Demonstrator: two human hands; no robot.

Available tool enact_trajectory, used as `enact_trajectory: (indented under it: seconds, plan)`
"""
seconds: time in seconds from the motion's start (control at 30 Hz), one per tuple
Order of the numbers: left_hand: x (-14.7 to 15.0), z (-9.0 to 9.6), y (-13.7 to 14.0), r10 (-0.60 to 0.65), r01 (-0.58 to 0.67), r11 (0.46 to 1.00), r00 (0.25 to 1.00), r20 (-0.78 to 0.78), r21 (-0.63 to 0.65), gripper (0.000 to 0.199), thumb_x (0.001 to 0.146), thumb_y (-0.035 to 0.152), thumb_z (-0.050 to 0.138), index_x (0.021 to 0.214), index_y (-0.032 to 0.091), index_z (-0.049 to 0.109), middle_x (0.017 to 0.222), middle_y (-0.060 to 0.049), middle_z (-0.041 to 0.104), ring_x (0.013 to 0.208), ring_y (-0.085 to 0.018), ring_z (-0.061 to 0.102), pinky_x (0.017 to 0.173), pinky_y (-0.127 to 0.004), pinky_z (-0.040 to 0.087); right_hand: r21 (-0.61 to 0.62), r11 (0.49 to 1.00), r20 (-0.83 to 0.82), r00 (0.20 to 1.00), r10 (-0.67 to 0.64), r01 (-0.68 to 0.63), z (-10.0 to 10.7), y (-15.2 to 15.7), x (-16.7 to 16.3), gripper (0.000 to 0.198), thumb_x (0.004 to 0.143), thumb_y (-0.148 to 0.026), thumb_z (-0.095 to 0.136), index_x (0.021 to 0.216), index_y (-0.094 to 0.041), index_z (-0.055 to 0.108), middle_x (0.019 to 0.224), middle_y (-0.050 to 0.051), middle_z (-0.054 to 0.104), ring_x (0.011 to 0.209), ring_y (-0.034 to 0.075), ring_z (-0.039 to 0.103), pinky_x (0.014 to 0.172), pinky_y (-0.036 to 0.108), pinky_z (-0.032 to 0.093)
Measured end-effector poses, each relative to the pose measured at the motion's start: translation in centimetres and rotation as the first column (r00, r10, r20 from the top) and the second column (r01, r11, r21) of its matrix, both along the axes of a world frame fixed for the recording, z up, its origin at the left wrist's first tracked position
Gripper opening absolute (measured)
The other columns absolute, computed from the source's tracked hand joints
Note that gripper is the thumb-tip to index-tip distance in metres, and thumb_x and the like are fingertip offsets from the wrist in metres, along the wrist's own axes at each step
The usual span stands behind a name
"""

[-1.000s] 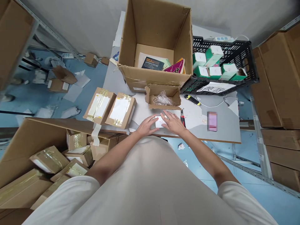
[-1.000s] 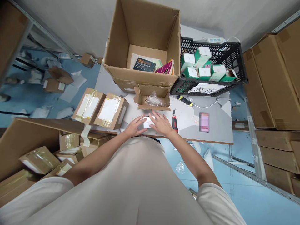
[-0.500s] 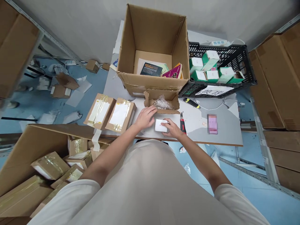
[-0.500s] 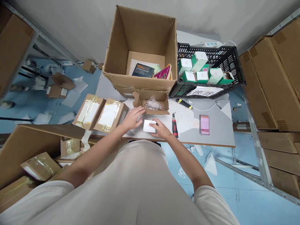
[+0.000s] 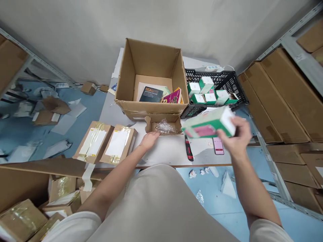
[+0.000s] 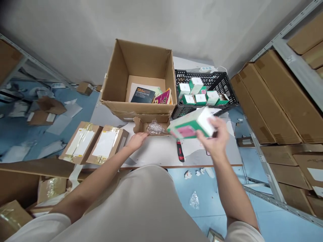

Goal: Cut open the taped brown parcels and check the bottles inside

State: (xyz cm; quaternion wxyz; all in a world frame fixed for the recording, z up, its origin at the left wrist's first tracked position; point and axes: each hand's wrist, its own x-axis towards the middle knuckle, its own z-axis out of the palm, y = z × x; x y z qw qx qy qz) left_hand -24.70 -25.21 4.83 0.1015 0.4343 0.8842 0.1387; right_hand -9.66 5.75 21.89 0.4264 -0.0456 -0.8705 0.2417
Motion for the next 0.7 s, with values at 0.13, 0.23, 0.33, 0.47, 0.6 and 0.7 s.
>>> enact_trajectory:
  seconds: [0.13, 0.23, 0.33, 0.47, 0.6, 0.7]
  plan:
    - [0.5, -0.4, -0.1, -0.003, 0.003, 0.999, 1.000, 0.002, 0.033, 0.030, 0.089, 0.013, 0.039, 0.111, 0.017, 0.059, 0.096, -0.011, 0.069, 0.091, -0.023, 0.065, 0.081, -0.036, 0.052, 0.058, 0.929, -0.202, 0.916, -0.347, 0.365, 3.7, 9.0, -5.5, 0.052, 0.063, -0.040, 0.076, 0.105, -0.014, 0.059, 0.099, 0.011, 0.060, 0.090, 0.024, 0.058, 0.072, 0.039, 0.045]
    - [0.9, -0.5, -0.3, 0.005, -0.006, 0.999, 1.000, 0.022, 0.042, 0.032, 0.088, 0.011, 0.040, 0.113, 0.017, 0.059, 0.100, -0.010, 0.069, 0.094, -0.022, 0.065, 0.084, -0.036, 0.052, 0.075, 0.835, -0.218, 0.826, -0.520, 0.545, 4.3, 15.1, -11.6, 0.052, 0.062, -0.046, 0.074, 0.097, -0.012, 0.056, 0.098, 0.011, 0.058, 0.094, 0.023, 0.054, 0.079, 0.041, 0.041]
    - [1.1, -0.5, -0.4, 0.026, -0.028, 0.999, 0.999, 0.045, 0.038, 0.033, 0.087, 0.009, 0.041, 0.114, 0.018, 0.059, 0.104, -0.010, 0.069, 0.096, -0.021, 0.064, 0.086, -0.036, 0.052, 0.000, 0.755, -0.095, 0.752, -0.652, 0.655, 3.2, 18.4, -17.7, 0.044, 0.071, -0.038, 0.070, 0.102, -0.014, 0.050, 0.106, 0.013, 0.054, 0.100, 0.023, 0.051, 0.084, 0.040, 0.039]
    - [1.4, -0.6, -0.5, 0.047, -0.049, 0.997, 0.998, 0.053, 0.053, 0.035, 0.087, 0.008, 0.040, 0.116, 0.018, 0.058, 0.111, -0.010, 0.068, 0.100, -0.021, 0.064, 0.090, -0.036, 0.051, -0.060, 0.698, 0.196, 0.694, -0.693, 0.714, -1.1, 18.3, -22.9, 0.045, 0.076, -0.035, 0.065, 0.112, -0.014, 0.047, 0.113, 0.016, 0.046, 0.095, 0.022, 0.053, 0.083, 0.038, 0.040]
    - [1.6, -1.1, -0.6, 0.074, -0.081, 0.990, 0.995, 0.064, 0.112, 0.037, 0.087, 0.008, 0.039, 0.115, 0.020, 0.059, 0.113, -0.009, 0.068, 0.104, -0.021, 0.063, 0.091, -0.037, 0.051, -0.039, 0.761, 0.423, 0.701, -0.574, 0.647, -6.1, 17.8, -24.1, 0.050, 0.072, -0.040, 0.068, 0.111, -0.014, 0.052, 0.109, 0.015, 0.049, 0.097, 0.026, 0.053, 0.089, 0.043, 0.039]
    - [1.3, -1.5, -0.6, 0.087, -0.095, 0.987, 0.994, 0.063, 0.131, 0.037, 0.087, 0.009, 0.039, 0.116, 0.019, 0.060, 0.111, -0.009, 0.068, 0.103, -0.022, 0.063, 0.090, -0.039, 0.051, 0.003, 0.829, 0.516, 0.709, -0.481, 0.559, -8.4, 19.0, -23.1, 0.047, 0.080, -0.046, 0.058, 0.111, -0.011, 0.056, 0.105, 0.016, 0.054, 0.104, 0.029, 0.050, 0.093, 0.046, 0.038]
